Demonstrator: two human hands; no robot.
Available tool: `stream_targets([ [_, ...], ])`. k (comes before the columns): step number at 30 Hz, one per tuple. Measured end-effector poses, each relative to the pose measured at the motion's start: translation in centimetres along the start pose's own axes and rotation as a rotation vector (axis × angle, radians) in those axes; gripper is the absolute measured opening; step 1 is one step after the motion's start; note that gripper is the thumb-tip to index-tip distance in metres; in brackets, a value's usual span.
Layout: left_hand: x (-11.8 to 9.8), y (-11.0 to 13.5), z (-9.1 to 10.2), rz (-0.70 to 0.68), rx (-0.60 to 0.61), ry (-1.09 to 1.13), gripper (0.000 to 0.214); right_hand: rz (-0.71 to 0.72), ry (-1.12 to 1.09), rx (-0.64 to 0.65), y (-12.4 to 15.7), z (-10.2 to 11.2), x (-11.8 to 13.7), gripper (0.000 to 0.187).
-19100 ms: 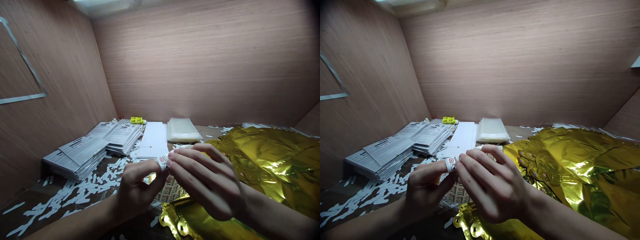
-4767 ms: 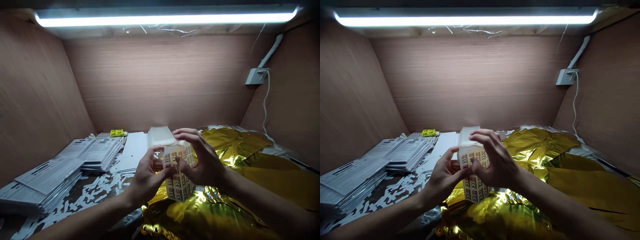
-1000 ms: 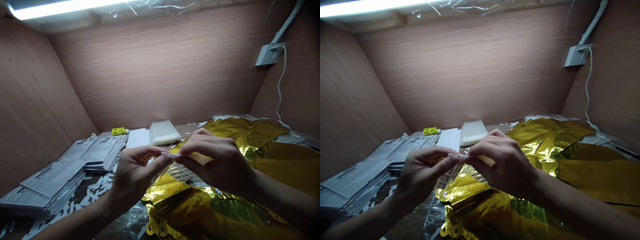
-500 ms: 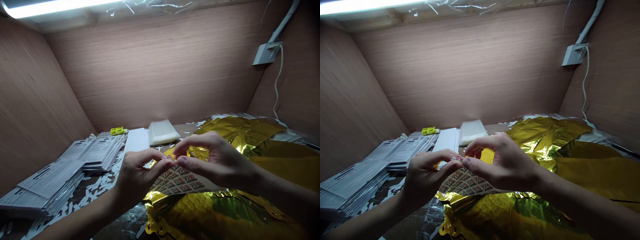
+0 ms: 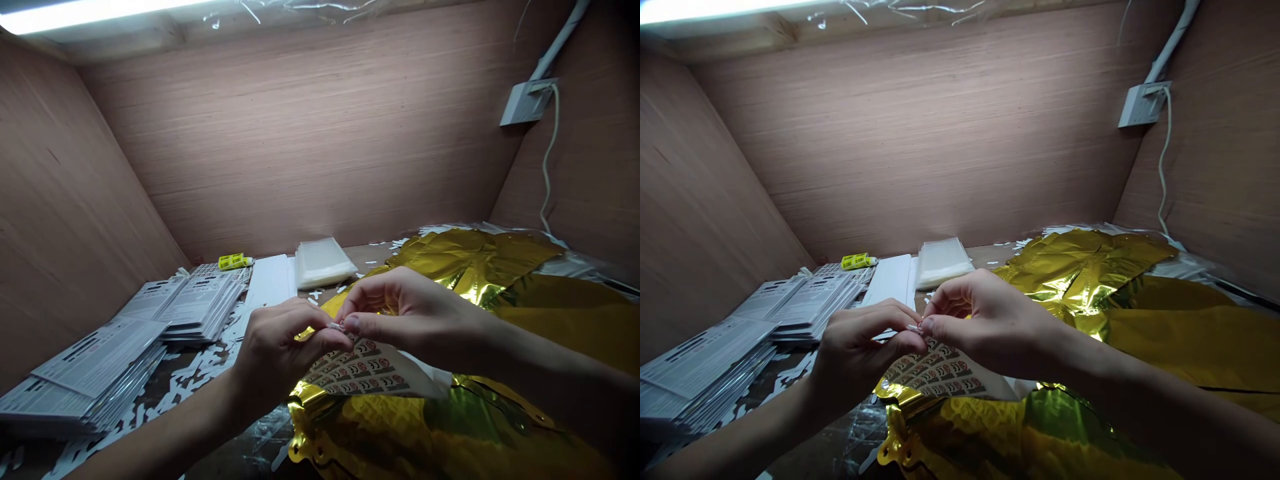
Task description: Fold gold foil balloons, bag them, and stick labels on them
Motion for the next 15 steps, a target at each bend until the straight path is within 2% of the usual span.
stream_targets([
  [4,2.0,-0.6,-0.1,0.174,0.046,0.068,0.022,0.115,0.238,-0.100,0.2,0.8,1.0,0.017],
  [6,3.6,-0.8,-0.2,0.288,0.063,0.129,0.028,0.239,0.439,-0.188,0.3,1.2,2.2,0.012],
  [9,5.9,-0.8,-0.7,0.448,0.102,0.270,0.034,0.461,0.681,-0.255,0.7,0.5,3.7,0.009],
  [11,7.0,-0.7,-1.0,0.540,0.123,0.384,0.038,0.549,0.752,-0.273,0.8,0.0,4.0,0.010],
  [15,8.3,-0.5,-1.4,0.650,0.130,0.589,0.041,0.620,0.867,-0.341,1.2,0.0,4.2,0.009],
])
Point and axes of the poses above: each hand's wrist, its own y-axis away from the middle knuckle, its own z-axis out of the back of the hand, x = y × z, the point moved 8 cm from there along -y, towards the middle knuckle, and after that the axes turned 12 degrees about z, right-handed, at the moved point
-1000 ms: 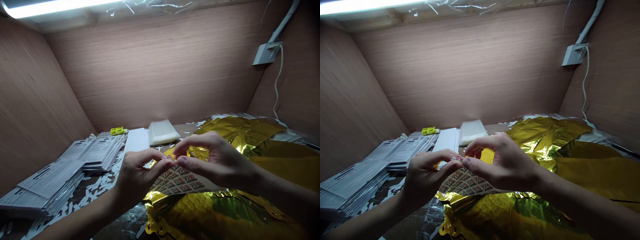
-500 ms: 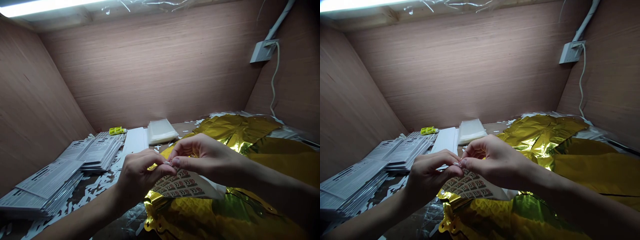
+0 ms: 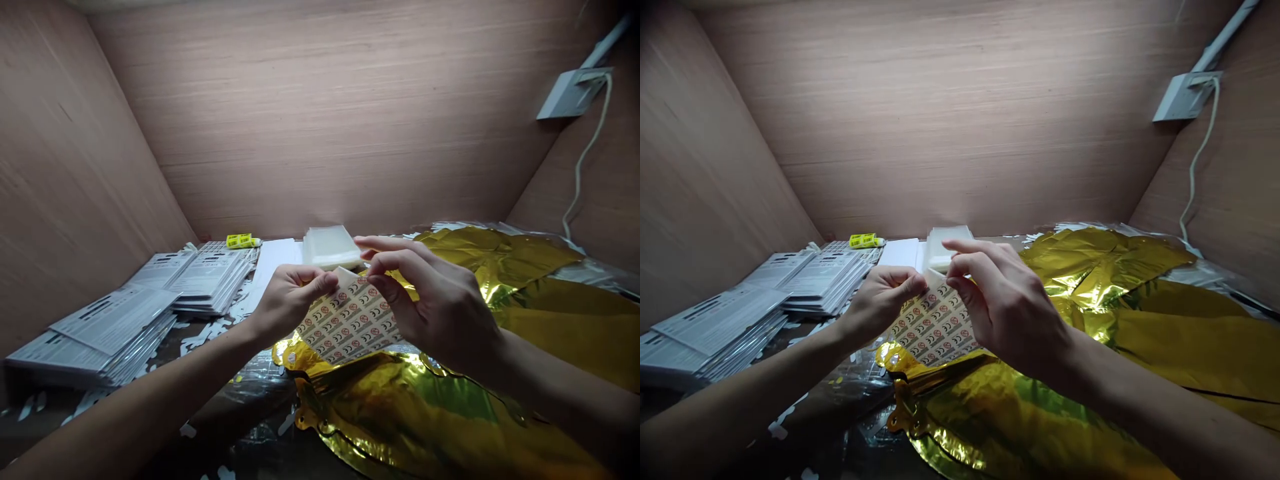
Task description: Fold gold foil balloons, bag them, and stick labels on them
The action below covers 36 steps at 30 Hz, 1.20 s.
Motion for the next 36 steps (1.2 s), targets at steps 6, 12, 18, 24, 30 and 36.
stream_targets([
  [6,3.5,-3.1,4.7,0.033,-0.184,0.181,0.048,-0.122,-0.111,0.131,-0.2,0.5,-0.4,0.004],
  [12,9.0,-5.5,11.0,-0.022,-0.531,0.256,0.059,-0.077,-0.499,0.621,0.1,-6.3,1.4,0.012],
  [18,9.9,-5.6,11.1,-0.095,-0.532,0.138,0.056,-0.167,-0.684,1.013,2.2,-13.7,1.0,0.014],
  [24,9.7,-5.9,10.4,-0.092,-0.485,0.125,0.056,-0.233,-0.750,1.088,3.1,-14.9,0.7,0.017],
  [30,9.6,-6.0,10.1,-0.109,-0.465,0.098,0.057,-0.232,-0.735,1.126,3.6,-15.8,1.0,0.014],
  [36,9.8,-6.4,10.2,-0.116,-0.450,0.067,0.061,-0.193,-0.695,1.130,3.5,-15.9,1.1,0.015],
])
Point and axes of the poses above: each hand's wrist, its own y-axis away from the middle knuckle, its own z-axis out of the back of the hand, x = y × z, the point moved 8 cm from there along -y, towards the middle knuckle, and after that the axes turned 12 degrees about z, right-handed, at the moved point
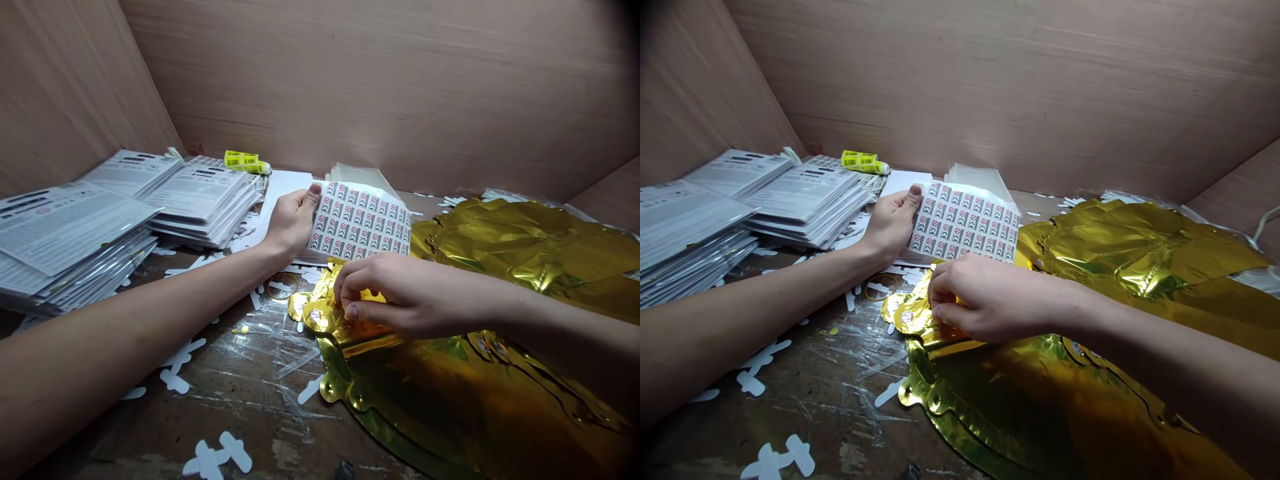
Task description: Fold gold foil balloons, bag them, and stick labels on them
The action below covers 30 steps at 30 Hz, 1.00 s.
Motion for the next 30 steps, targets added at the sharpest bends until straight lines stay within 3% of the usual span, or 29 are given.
stream_targets([
  [30,-0.06,0.18,-0.19,0.024,0.016,-0.002,0.061,0.025,0.071,-0.074,0.27,0.26,0.00,0.013],
])
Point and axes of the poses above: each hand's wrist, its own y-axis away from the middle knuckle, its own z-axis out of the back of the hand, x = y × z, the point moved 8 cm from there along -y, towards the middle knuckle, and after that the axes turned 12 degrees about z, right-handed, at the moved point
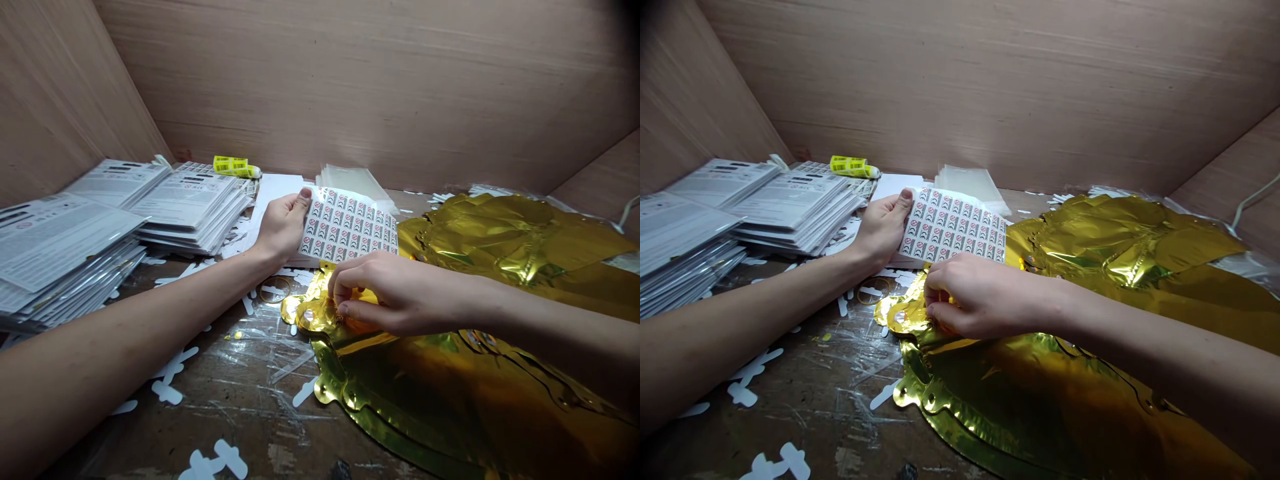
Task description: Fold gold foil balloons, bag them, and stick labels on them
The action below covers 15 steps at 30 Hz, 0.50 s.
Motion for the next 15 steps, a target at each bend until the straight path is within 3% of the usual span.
stream_targets([
  [10,-0.1,0.1,-0.1,-0.014,0.017,-0.003,0.058,0.029,0.069,-0.002,1.0,0.8,2.5,0.016],
  [15,-0.4,0.3,-0.1,-0.023,0.002,-0.010,0.055,-0.010,0.105,0.033,0.8,0.5,2.0,0.015],
])
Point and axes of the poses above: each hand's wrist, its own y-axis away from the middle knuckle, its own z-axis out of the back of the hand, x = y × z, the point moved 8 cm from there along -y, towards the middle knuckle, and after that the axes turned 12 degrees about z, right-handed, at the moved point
